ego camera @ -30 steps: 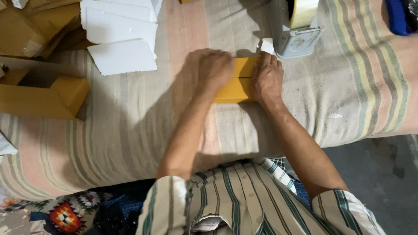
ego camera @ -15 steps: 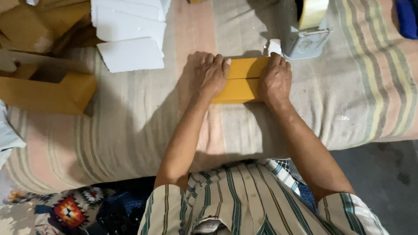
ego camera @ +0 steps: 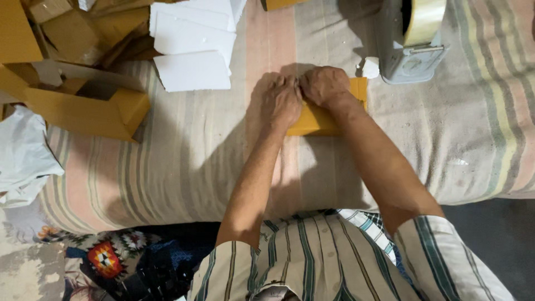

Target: The person folds and presses the flaps of small cardboard boxes to form them into rectangular containers. They repeatedly open and close the boxes to ensure the flaps are properly aligned and the boxes hold their shape.

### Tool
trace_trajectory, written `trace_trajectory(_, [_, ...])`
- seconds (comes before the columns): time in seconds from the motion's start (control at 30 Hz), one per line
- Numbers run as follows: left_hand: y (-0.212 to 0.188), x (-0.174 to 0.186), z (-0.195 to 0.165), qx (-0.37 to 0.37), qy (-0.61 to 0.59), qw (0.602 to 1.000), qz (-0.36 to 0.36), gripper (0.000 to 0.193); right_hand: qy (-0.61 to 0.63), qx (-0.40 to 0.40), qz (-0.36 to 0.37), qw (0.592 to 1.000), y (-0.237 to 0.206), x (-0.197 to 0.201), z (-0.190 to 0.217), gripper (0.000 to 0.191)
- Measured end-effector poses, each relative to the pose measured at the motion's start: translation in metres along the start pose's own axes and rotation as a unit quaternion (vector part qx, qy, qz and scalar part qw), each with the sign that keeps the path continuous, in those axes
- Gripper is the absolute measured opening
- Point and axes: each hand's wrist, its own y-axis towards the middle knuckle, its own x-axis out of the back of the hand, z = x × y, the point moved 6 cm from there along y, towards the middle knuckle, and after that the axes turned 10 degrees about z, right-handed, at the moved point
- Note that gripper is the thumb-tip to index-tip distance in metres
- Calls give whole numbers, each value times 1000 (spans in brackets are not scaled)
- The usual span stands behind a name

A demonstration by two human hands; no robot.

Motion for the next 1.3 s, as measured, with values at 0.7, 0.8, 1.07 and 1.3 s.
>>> trace_trajectory(0.7, [-77, 7, -8, -277, -46, 959, -36, 101, -44, -95, -68, 992, -119, -21, -1, 137])
trace_trajectory(0.8, [-79, 6, -3, -257, 8, 966, -10, 104, -33, -81, -118, 989, -119, -18, 4, 129])
trace_trajectory(1.07, [-78, 30, -2, -235, 12, 971, 44, 106, 0, 2, -82, 997, -123, -21, -19, 120])
trace_trajectory(1.3, [-84, 42, -6, -232, -5, 972, 27, 109, -9, 47, -95, 994, -129, -27, -36, 105])
